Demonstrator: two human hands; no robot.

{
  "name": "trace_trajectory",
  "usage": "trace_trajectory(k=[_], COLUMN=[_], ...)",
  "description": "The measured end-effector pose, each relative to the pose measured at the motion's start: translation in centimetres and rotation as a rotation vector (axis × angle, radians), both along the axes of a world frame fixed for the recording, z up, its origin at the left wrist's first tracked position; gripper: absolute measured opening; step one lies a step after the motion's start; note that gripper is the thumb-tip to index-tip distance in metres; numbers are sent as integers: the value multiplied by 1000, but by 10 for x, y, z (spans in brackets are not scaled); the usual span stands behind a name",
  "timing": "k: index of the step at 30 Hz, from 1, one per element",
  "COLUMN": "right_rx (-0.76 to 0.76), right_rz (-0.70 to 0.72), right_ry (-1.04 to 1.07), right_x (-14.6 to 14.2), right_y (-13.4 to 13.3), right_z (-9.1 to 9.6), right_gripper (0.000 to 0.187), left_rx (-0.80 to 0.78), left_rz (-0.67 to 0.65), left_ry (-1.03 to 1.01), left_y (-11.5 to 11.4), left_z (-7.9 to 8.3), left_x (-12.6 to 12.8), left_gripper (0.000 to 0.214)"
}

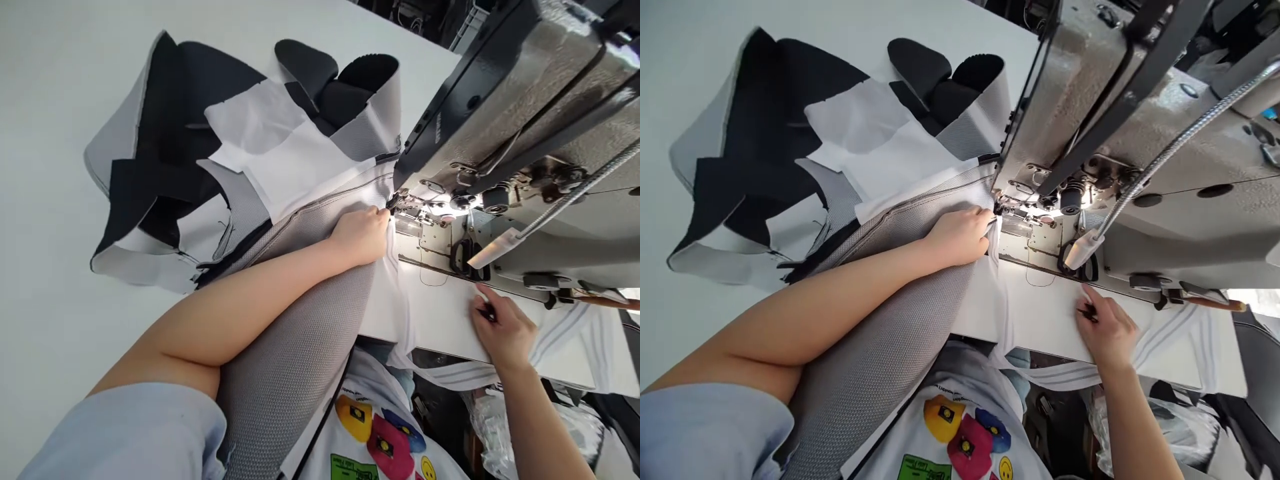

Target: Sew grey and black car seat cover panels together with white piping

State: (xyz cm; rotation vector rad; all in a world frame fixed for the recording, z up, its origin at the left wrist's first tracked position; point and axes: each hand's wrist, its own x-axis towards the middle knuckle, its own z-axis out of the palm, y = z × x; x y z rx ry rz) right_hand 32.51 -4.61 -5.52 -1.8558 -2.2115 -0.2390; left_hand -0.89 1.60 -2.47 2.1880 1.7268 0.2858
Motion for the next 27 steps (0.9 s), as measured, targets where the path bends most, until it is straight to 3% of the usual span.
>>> trace_trajectory(k=[3,5,8,11,15,18,21,24,27], right_rx=[-31,-38,86,169,149,83,59,45,-50], right_rz=[-269,-326,-243,-34,110,114,71,-21,-116], right_ry=[7,0,-52,-54,-12,24,27,32,104], right_x=[18,18,8,-10,-36,-45,-47,-47,-45], right_y=[0,1,0,0,15,25,22,17,15], right_z=[3,6,9,6,-2,-7,-8,-3,7], right_gripper=[49,58,60,46,46,42,38,35,28], left_rx=[-20,-30,-28,-3,-22,-44,-177,-293,-140], left_rz=[1,-3,-10,-17,-23,-28,-60,-132,-260], left_ry=[-22,-23,-9,28,114,181,291,420,468], left_y=[-1,-1,0,0,-28,-75,-114,-117,-92], left_z=[0,1,4,6,4,7,22,36,39], left_x=[-2,-3,-2,0,-15,-45,-71,-71,-56], left_gripper=[31,31,32,32,40,51,48,38,24])
